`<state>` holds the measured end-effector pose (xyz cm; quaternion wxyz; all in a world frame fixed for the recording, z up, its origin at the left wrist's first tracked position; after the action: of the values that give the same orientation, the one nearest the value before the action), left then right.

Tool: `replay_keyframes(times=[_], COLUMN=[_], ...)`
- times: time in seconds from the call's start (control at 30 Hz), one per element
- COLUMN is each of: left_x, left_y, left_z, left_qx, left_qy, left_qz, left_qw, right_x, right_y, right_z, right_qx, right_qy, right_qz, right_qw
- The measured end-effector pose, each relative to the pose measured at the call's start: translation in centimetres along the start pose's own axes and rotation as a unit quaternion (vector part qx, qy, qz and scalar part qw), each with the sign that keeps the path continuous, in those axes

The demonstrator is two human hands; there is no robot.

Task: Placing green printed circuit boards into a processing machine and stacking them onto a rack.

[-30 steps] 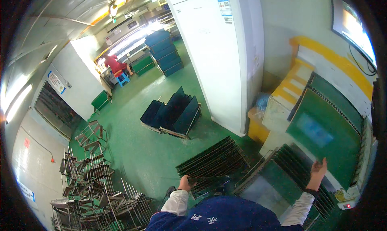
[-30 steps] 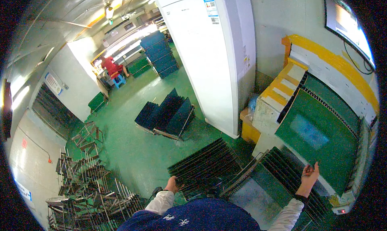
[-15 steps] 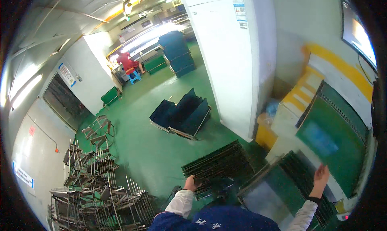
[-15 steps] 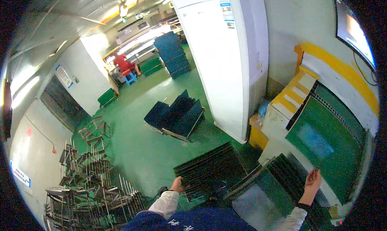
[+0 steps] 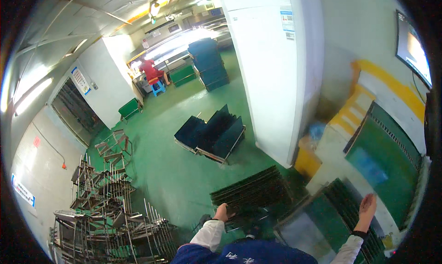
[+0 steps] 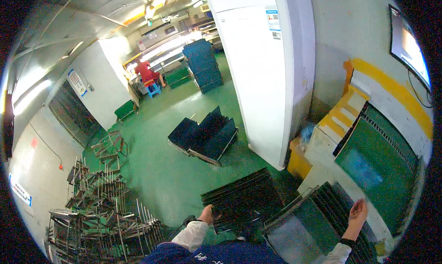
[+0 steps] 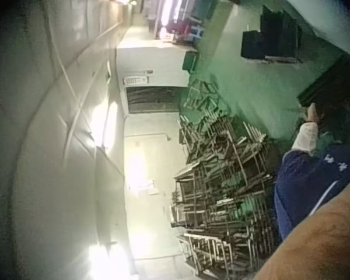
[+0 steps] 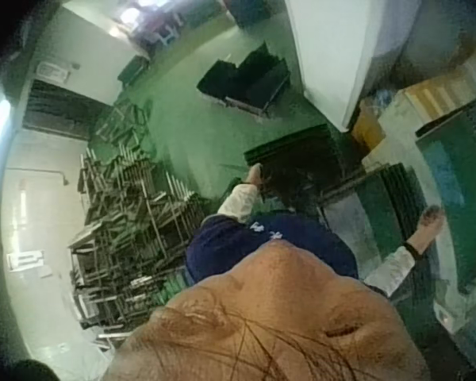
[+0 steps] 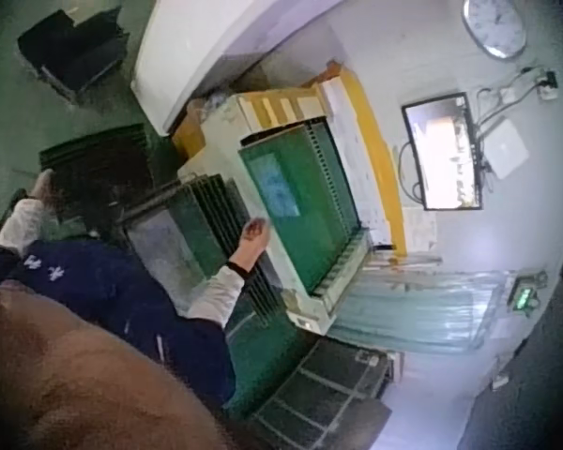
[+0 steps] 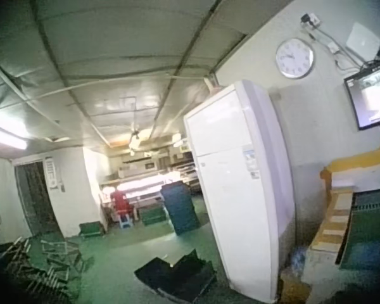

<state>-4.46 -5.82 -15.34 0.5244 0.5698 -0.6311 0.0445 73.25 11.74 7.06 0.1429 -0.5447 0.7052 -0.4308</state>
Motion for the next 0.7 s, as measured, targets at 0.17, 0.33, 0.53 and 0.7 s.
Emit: replay_keyframes(times=[0.17, 0.33, 0.53, 0.7], left_x=[-0.8, 0.7, -0.2, -3.0], left_y=[-0.2, -0.3, -1.1, -2.3], left_z=[1.6, -1.3, -0.8, 1.6], left_qx=[-0.010, 0.039, 0.067, -0.076], left_qy=[0.047, -0.020, -0.020, -0.113], left_qz=[0.010, 0.045, 0.062, 0.048], left_qw=[0.999, 0.998, 0.996, 0.989], right_x=[2.4, 6.6, 13.3, 21.3], right_y=[3.6, 10.7, 24.8, 32.9], right_z=[-4.3, -11.1, -15.7, -19.5], right_qx=[-0.026, 0.016, 0.075, 0.145], right_qy=[-0.052, -0.082, -0.171, -0.227], right_qz=[-0.022, -0.097, -0.272, -0.392], right_qw=[0.998, 0.992, 0.944, 0.880])
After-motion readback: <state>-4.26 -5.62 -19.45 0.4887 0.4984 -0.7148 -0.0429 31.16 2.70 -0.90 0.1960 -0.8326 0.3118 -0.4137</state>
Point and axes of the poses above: each hand's wrist, its own x-axis away from the middle knuckle, its own z-axis out of the back of the hand, y = z × x, the point moved 10 cm from there along -x, towards the middle knuckle, and after that the axes turned 10 degrees about -y, right-handed, at the moved point
